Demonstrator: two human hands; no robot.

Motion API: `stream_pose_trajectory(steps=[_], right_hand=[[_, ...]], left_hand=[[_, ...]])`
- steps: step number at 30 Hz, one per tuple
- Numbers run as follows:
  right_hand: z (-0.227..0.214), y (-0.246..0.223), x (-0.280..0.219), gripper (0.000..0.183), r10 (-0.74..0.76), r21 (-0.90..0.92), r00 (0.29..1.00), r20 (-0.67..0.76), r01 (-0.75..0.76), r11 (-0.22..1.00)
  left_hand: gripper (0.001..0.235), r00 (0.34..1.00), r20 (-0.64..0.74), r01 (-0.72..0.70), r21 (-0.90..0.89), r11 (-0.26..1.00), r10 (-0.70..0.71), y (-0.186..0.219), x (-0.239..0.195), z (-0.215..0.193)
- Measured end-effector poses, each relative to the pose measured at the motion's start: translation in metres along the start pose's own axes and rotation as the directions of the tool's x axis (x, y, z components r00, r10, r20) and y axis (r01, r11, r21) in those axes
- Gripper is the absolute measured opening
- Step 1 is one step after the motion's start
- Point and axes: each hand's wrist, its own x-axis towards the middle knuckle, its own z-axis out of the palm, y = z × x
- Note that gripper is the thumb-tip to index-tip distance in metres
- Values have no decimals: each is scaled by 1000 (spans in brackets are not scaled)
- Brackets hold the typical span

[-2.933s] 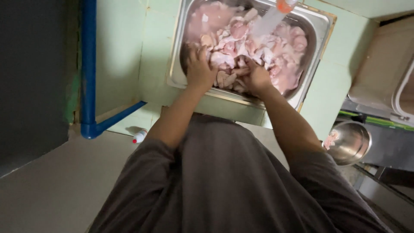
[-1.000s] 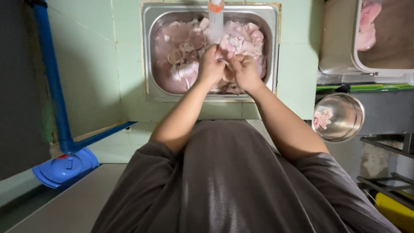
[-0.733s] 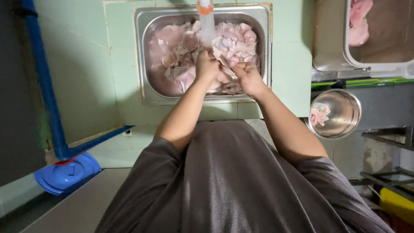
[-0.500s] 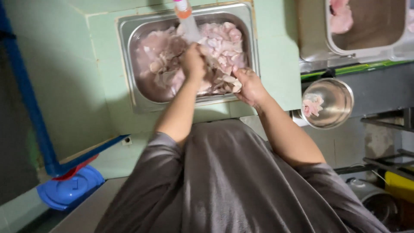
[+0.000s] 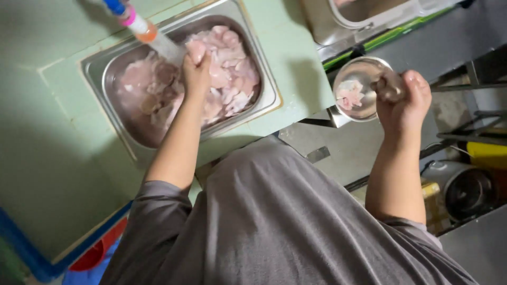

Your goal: The person empties a plastic bag of raw chicken pieces into a stainless steel sink and washes them under running water. They repeatedly rinse the meat by hand, separating the pieces and moving them between the sink and a metal bowl on the counter.

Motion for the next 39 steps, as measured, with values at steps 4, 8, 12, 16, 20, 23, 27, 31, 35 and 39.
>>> stream_pose_trajectory(steps=[4,8,12,16,20,23,27,31,35,39], right_hand=[[-73,67,41,34,-142,-292,975,-173,87,952],[-72,95,32,27,203,-920,979,-23,-100,379],[-45,92,13,15,242,-778,918,-314,-395,488],[-44,98,4,8,305,-726,899,-314,-435,533],[-56,109,9,8,107,-696,983,-150,-182,694],[-45,116,15,9,104,-699,992,-72,-124,704],[11,134,18,5,155,-795,972,176,47,605],[98,181,13,7,327,-776,814,480,219,592],[171,244,7,18,550,-773,586,595,604,192],[196,287,-5,74,763,-729,523,381,677,-99]], left_hand=[[57,945,94,325,-204,923,-312,123,-17,22],[49,912,267,403,-450,797,-310,196,-12,77],[10,937,348,236,-691,684,27,232,5,162],[11,948,313,167,-628,760,51,211,30,166],[27,946,297,25,-468,883,130,183,41,170],[28,969,209,-63,-308,949,132,85,39,136],[36,962,236,253,-571,781,-139,-119,26,69],[18,1000,-5,4,-203,979,-5,-112,-36,-58],[21,982,-152,77,-233,969,-115,-86,-92,-116],[26,913,-161,238,-538,809,-375,-105,-129,-149]])
